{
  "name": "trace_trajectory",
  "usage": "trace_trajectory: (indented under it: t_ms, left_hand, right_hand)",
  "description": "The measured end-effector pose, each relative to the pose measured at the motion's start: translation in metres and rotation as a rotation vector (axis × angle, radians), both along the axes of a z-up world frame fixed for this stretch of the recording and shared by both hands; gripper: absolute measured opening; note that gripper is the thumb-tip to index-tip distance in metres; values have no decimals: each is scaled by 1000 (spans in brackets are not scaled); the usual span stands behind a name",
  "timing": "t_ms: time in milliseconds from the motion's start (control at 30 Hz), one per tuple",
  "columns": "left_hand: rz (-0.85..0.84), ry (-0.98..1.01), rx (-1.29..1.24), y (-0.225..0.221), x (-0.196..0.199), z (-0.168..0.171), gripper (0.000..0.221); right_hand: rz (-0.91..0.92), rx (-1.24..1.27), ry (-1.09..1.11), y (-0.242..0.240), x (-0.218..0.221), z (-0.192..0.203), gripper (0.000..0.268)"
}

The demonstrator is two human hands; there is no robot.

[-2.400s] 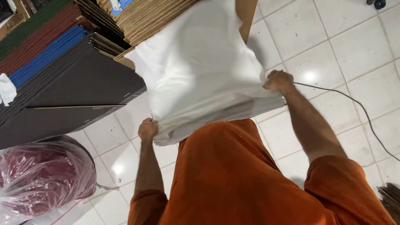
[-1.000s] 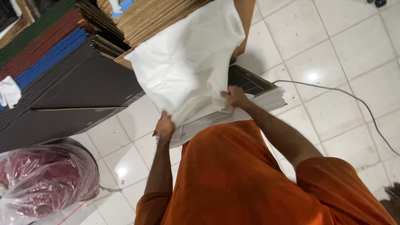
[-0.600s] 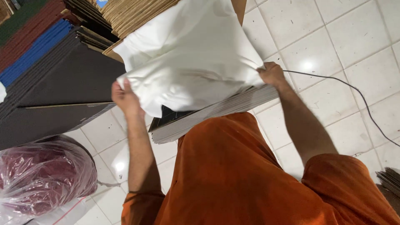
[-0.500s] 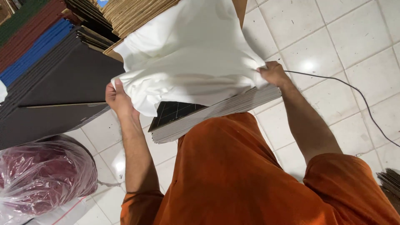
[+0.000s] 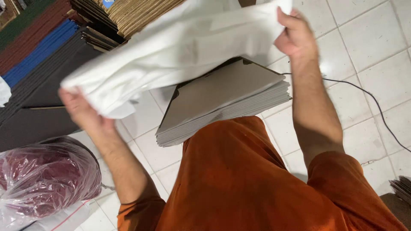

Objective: The person positions white fabric panels onto boards and handles a stack of white clothing items by hand.

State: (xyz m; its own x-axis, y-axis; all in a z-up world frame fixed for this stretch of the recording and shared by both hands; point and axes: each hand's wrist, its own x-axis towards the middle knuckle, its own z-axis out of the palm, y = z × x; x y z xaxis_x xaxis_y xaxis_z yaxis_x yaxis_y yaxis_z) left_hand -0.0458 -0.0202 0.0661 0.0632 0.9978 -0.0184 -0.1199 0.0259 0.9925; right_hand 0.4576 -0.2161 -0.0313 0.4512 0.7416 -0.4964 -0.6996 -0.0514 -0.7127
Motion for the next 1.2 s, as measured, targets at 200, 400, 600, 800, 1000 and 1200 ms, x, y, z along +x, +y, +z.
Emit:
trace_trajectory:
  t_ms: [200, 400, 600, 800, 1000, 1200]
  left_hand:
    - [-495, 369, 558, 11, -188, -243, 72]
    - [-516, 1781, -295, -76, -144, -377, 42]
    - [-450, 1743, -501, -91, -121, -355, 68]
    - [-588, 1685, -609, -79, -121, -360, 74]
    - [-693, 1793, -398, -79, -98, -364, 60]
    - [-598, 1646, -378, -88, -66, -291, 42]
  right_hand:
    - [579, -251, -513, -22, -13, 28, 23]
    - [1268, -968, -1081, -81, -1, -166, 67]
    - [1352, -1171, -1141, -80, -25, -139, 78]
    - [1346, -1208, -1141, -67, -31, -125, 57]
    - [1393, -1218, -1170, -45, -28, -144, 42]
    - [1102, -655, -1204, 1, -75, -71, 65]
